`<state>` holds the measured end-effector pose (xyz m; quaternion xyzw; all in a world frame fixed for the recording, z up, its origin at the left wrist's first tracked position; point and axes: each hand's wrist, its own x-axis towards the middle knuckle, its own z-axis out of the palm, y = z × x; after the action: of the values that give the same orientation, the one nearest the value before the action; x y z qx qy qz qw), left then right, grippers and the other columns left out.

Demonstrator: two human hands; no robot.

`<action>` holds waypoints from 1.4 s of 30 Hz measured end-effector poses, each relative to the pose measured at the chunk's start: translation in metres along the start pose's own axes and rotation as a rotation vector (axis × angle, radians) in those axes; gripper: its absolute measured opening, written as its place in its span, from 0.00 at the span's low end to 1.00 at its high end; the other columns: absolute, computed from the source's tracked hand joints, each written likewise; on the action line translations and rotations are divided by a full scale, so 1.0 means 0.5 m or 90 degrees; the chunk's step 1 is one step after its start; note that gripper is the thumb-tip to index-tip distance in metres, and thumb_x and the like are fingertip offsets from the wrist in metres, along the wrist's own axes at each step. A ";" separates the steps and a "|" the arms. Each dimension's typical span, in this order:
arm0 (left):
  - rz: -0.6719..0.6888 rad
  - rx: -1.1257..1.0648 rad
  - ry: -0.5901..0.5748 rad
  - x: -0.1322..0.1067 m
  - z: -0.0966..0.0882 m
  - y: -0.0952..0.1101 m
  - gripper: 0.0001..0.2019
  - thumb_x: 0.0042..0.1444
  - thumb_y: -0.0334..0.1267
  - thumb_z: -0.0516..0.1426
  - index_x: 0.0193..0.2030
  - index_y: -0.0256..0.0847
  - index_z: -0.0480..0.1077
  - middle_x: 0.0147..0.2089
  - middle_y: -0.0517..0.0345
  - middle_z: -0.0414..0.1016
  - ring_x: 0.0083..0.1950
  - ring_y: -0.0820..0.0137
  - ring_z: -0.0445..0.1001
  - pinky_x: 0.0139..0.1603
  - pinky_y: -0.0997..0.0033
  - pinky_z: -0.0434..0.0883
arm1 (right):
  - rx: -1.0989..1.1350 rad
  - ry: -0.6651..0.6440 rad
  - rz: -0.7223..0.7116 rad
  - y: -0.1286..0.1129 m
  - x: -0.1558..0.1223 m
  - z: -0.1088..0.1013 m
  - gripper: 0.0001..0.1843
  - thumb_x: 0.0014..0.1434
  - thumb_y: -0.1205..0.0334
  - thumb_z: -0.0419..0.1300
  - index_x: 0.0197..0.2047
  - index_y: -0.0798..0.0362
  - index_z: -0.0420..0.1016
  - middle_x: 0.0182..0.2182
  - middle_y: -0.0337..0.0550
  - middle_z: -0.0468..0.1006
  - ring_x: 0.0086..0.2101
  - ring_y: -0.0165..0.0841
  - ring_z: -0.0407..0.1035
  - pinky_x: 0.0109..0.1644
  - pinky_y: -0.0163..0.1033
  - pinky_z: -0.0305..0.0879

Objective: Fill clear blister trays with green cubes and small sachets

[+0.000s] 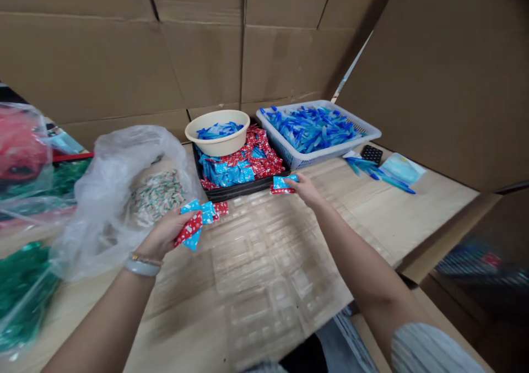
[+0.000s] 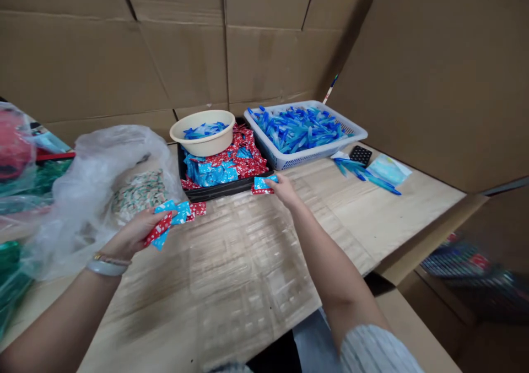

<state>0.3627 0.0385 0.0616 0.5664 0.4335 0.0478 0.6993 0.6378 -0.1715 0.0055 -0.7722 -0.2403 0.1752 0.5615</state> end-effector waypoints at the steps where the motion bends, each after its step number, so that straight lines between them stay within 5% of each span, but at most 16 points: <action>1: -0.010 0.009 -0.027 -0.002 -0.003 -0.003 0.08 0.38 0.35 0.61 0.24 0.37 0.65 0.19 0.61 0.70 0.18 0.74 0.67 0.18 0.77 0.64 | 0.020 -0.024 0.012 -0.002 -0.007 -0.010 0.15 0.42 0.52 0.58 0.27 0.55 0.63 0.19 0.33 0.64 0.22 0.26 0.58 0.28 0.33 0.55; 5: -0.032 0.013 -0.132 -0.007 0.030 -0.041 0.10 0.36 0.36 0.62 0.26 0.35 0.68 0.21 0.58 0.72 0.20 0.73 0.69 0.21 0.77 0.65 | 0.000 -0.110 0.052 0.010 -0.032 -0.030 0.16 0.37 0.53 0.62 0.21 0.55 0.62 0.16 0.32 0.62 0.20 0.25 0.56 0.26 0.33 0.52; 9: -0.009 0.030 -0.166 -0.019 0.062 -0.061 0.12 0.36 0.34 0.62 0.30 0.34 0.71 0.24 0.54 0.74 0.20 0.71 0.69 0.20 0.75 0.65 | -0.043 -0.023 0.005 0.017 -0.059 -0.041 0.12 0.38 0.56 0.62 0.19 0.54 0.65 0.17 0.34 0.63 0.22 0.28 0.56 0.28 0.35 0.52; 13: 0.035 0.089 -0.127 -0.041 0.043 -0.043 0.08 0.36 0.35 0.62 0.25 0.35 0.70 0.19 0.57 0.72 0.16 0.73 0.66 0.15 0.77 0.61 | -0.005 0.017 0.021 -0.007 -0.136 -0.035 0.10 0.48 0.55 0.55 0.28 0.53 0.68 0.23 0.36 0.67 0.25 0.29 0.59 0.31 0.36 0.54; 17: 0.042 0.001 -0.024 -0.074 0.002 -0.047 0.09 0.36 0.35 0.62 0.25 0.35 0.68 0.19 0.60 0.70 0.16 0.76 0.65 0.15 0.80 0.62 | 0.030 -0.110 0.035 -0.025 -0.241 0.031 0.10 0.48 0.57 0.54 0.31 0.54 0.69 0.24 0.36 0.67 0.26 0.29 0.61 0.31 0.35 0.56; 20: -0.006 -0.106 0.047 -0.109 -0.020 -0.077 0.08 0.37 0.33 0.61 0.25 0.35 0.66 0.18 0.61 0.69 0.17 0.76 0.65 0.13 0.82 0.60 | -0.010 -0.130 -0.004 -0.031 -0.285 0.100 0.12 0.49 0.60 0.53 0.38 0.54 0.67 0.26 0.36 0.67 0.27 0.28 0.60 0.31 0.34 0.57; 26: -0.090 -0.210 0.085 -0.171 -0.058 -0.136 0.05 0.43 0.32 0.58 0.25 0.35 0.64 0.16 0.61 0.66 0.13 0.79 0.61 0.09 0.83 0.55 | -0.405 -0.136 -0.197 -0.069 -0.284 0.211 0.12 0.52 0.59 0.54 0.40 0.52 0.71 0.40 0.46 0.69 0.40 0.36 0.61 0.44 0.40 0.56; 29: -0.059 -0.271 0.140 -0.190 -0.098 -0.159 0.05 0.43 0.31 0.58 0.26 0.36 0.64 0.17 0.62 0.66 0.15 0.78 0.63 0.10 0.84 0.56 | -0.582 -0.128 -0.271 -0.080 -0.275 0.236 0.16 0.56 0.57 0.50 0.47 0.49 0.68 0.48 0.48 0.65 0.46 0.39 0.57 0.46 0.42 0.52; 32: -0.057 -0.335 0.201 -0.203 -0.130 -0.183 0.04 0.43 0.28 0.57 0.26 0.36 0.64 0.18 0.61 0.67 0.15 0.79 0.63 0.10 0.84 0.56 | -0.657 -0.228 -0.310 -0.079 -0.266 0.257 0.16 0.59 0.58 0.47 0.47 0.46 0.68 0.46 0.45 0.68 0.45 0.38 0.57 0.45 0.42 0.52; 38: 0.007 -0.345 0.259 -0.201 -0.131 -0.218 0.08 0.37 0.32 0.60 0.26 0.35 0.65 0.17 0.64 0.68 0.17 0.79 0.65 0.15 0.83 0.60 | -0.689 -0.303 -0.363 -0.094 -0.266 0.296 0.16 0.59 0.54 0.47 0.44 0.47 0.71 0.44 0.48 0.68 0.45 0.39 0.57 0.46 0.44 0.49; 42: 0.062 -0.313 0.284 -0.192 -0.143 -0.224 0.11 0.33 0.37 0.61 0.24 0.36 0.64 0.16 0.67 0.67 0.16 0.79 0.63 0.16 0.81 0.60 | -0.661 -0.352 -0.390 -0.098 -0.274 0.307 0.18 0.58 0.58 0.48 0.51 0.49 0.64 0.49 0.47 0.65 0.46 0.36 0.57 0.48 0.42 0.50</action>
<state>0.2085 -0.0010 0.0221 0.3764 0.5241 0.3068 0.6997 0.4334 -0.1169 0.0047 -0.7661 -0.6371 0.0608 0.0584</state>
